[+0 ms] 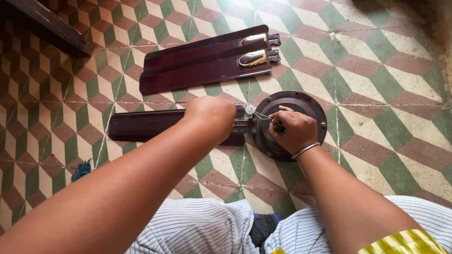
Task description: The person attaches a fan blade to the central motor housing using a screwdriver to tighten screws. They then pick up a second blade and attach it to the housing, securing it with screws.
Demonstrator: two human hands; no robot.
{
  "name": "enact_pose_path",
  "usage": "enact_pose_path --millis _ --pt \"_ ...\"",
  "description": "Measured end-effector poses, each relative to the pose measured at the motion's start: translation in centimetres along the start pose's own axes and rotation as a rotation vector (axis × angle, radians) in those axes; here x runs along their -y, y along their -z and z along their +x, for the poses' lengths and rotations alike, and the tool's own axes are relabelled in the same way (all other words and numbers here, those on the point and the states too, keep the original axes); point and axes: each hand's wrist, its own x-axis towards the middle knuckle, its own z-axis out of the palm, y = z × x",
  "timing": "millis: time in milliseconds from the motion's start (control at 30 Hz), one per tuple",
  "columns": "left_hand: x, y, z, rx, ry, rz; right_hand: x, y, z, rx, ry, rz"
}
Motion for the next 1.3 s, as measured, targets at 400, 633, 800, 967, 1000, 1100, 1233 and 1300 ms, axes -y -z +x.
enact_pose_path --millis 400,633,800,967,1000,1100,1233,1300 --pt "-0.7 0.0 -0.6 0.017 -0.007 -0.031 0.0 0.1 -0.2 0.005 0.001 -0.025" --pt "-1.1 0.9 -0.6 0.012 -0.016 0.020 0.1 0.2 0.0 0.003 0.007 -0.019" --pt "-1.4 0.6 -0.3 -0.013 -0.037 0.042 0.1 0.2 -0.2 -0.015 0.009 -0.023" --pt "-1.6 0.1 0.4 0.000 -0.062 0.071 0.2 0.1 0.0 -0.006 0.017 -0.011" --pt "-1.6 -0.1 0.7 0.001 -0.072 0.076 0.1 0.1 0.0 -0.008 0.021 -0.014" --pt "-1.0 -0.3 1.4 -0.004 -0.110 0.091 0.2 0.0 0.1 0.010 0.013 -0.022" --pt "-0.3 -0.6 2.6 -0.028 -0.184 0.147 0.2 -0.3 0.6 0.015 0.008 -0.035" --pt "-0.1 -0.7 3.2 -0.027 -0.224 0.206 0.2 -0.4 0.7 0.020 0.003 -0.034"
